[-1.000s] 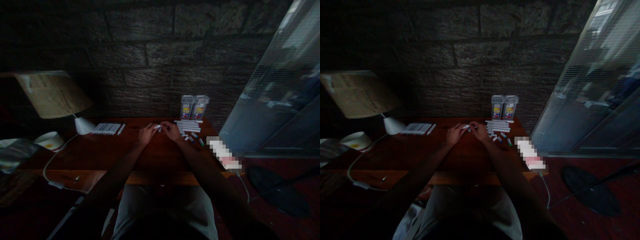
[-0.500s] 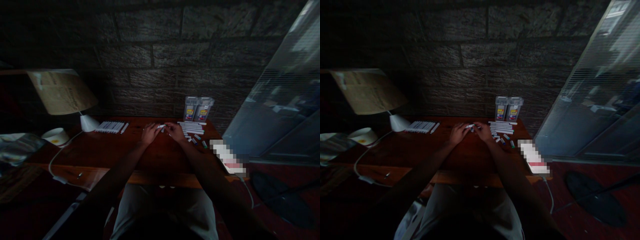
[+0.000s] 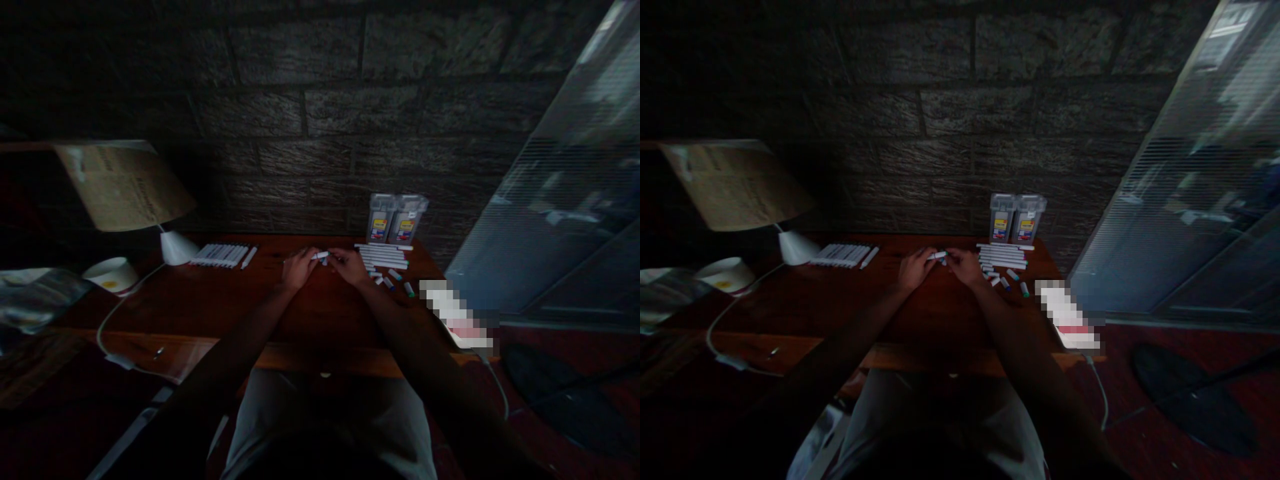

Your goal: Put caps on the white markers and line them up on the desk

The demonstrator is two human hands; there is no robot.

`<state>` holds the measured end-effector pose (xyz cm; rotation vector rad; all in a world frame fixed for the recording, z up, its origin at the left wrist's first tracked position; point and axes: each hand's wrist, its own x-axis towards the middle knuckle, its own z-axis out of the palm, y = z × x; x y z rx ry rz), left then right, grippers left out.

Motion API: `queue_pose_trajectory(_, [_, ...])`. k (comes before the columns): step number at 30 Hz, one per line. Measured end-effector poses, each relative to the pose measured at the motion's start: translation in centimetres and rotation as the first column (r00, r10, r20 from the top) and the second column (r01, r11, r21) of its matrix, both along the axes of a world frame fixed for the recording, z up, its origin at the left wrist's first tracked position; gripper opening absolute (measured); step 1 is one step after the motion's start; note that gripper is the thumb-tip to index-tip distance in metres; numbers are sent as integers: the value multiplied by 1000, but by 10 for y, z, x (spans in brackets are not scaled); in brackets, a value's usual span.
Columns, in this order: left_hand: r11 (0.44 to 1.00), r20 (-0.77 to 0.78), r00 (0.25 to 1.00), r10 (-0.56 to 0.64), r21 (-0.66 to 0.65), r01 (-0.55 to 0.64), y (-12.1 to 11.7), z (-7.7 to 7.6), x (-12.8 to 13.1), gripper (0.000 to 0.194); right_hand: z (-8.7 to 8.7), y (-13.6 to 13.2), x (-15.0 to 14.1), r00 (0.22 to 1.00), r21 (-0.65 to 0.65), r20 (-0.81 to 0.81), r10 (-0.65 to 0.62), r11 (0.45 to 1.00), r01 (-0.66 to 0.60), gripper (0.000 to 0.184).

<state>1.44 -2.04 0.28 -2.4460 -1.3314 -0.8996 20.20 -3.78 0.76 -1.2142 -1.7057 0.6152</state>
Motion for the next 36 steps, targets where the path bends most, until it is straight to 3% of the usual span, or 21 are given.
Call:
queue_pose_trajectory(9, [999, -84, 996, -35, -3, 35, -7, 7, 4, 24, -3, 3, 3, 993, 5, 117, 9, 1000, -9, 22])
queue_pose_trajectory(15, [992, -146, 984, 106, -49, -114, -7, 9, 3, 27, -4, 2, 0, 999, 18, -27, 20, 1000, -20, 26])
queue_pose_trajectory(18, [984, -185, 973, 137, -89, -156, -5, 9, 2, 27, -6, 2, -2, 998, 51, -25, 62, 997, -60, 26])
queue_pose_trajectory(28, [966, -148, 973, 179, -163, -202, -10, 12, 5, 34, -4, 2, -1, 997, -4, 71, -34, 999, 34, 21])
queue_pose_trajectory(36, [967, -129, 977, 168, -170, -189, -14, 14, 7, 49, -2, -1, 1, 996, 4, 92, 20, 1000, -20, 22])
